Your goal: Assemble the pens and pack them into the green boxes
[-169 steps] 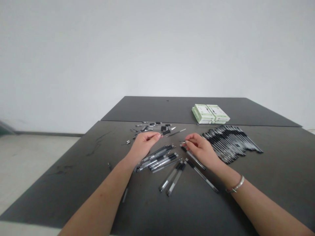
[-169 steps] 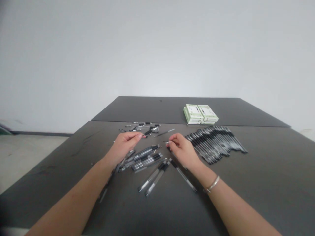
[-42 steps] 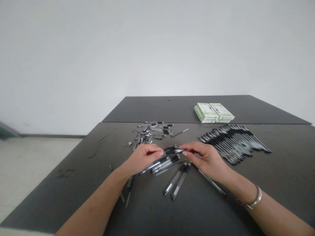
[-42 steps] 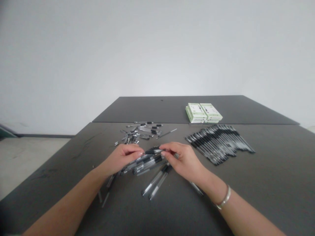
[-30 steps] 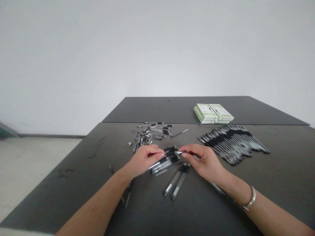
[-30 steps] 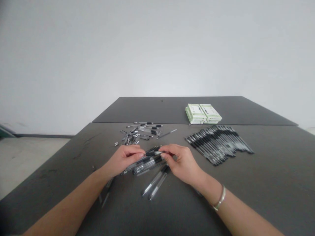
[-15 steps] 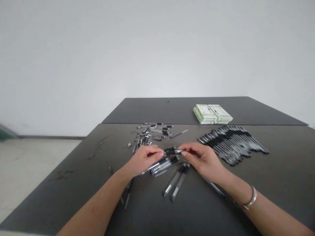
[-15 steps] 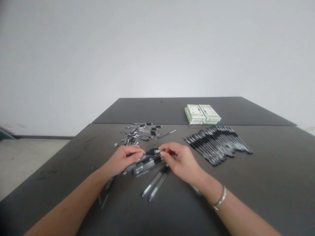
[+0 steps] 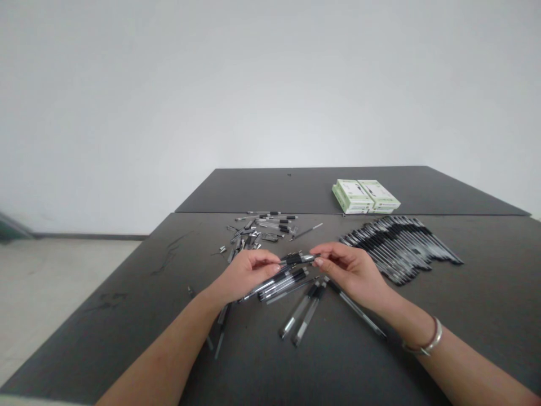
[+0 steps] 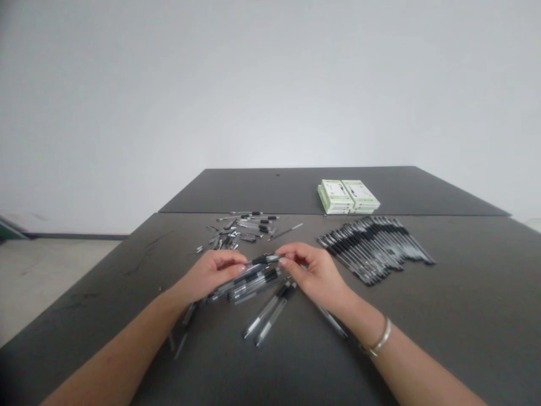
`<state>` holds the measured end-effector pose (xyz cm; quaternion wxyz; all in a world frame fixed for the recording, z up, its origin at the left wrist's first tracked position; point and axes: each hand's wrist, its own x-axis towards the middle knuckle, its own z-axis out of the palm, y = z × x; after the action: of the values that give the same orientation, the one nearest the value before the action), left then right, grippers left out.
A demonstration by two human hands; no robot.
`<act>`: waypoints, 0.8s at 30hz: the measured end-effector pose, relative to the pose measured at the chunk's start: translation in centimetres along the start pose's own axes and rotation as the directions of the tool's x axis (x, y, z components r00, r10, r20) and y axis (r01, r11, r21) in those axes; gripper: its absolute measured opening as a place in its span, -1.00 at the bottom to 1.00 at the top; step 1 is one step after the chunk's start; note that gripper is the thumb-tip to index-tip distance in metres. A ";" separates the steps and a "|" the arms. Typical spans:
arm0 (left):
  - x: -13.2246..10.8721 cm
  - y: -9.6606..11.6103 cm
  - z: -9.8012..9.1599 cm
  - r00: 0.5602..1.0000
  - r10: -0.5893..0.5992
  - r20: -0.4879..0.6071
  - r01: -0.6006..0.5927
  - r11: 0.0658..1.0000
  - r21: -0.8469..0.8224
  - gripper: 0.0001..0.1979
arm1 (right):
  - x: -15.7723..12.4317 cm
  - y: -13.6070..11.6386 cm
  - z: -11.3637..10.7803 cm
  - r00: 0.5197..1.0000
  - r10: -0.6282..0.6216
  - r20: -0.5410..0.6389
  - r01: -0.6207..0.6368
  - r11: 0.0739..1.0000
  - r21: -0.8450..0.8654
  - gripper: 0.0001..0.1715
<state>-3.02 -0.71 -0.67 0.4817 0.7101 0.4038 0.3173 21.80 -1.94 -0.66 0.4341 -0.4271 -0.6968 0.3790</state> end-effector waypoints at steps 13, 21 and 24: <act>0.2 0.7 0.1 0.994 0.112 0.011 -0.112 0.972 0.205 -0.76 | 0.0 0.4 0.4 0.999 0.026 -0.030 -0.025 1.000 0.008 -0.74; 0.3 0.4 0.3 0.997 0.070 -0.018 -0.067 0.989 0.134 -0.75 | 0.2 0.0 0.6 0.998 0.057 -0.024 -0.052 0.985 0.164 -0.75; 0.4 0.0 0.9 0.999 0.033 -0.001 -0.033 0.999 0.042 -0.73 | 0.3 0.1 1.1 0.991 0.137 0.006 -0.131 0.933 0.336 -0.69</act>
<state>-2.09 -0.77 -0.90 0.4609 0.7264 0.3989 0.3174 20.76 -1.76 -1.01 0.4797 -0.3965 -0.5876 0.5171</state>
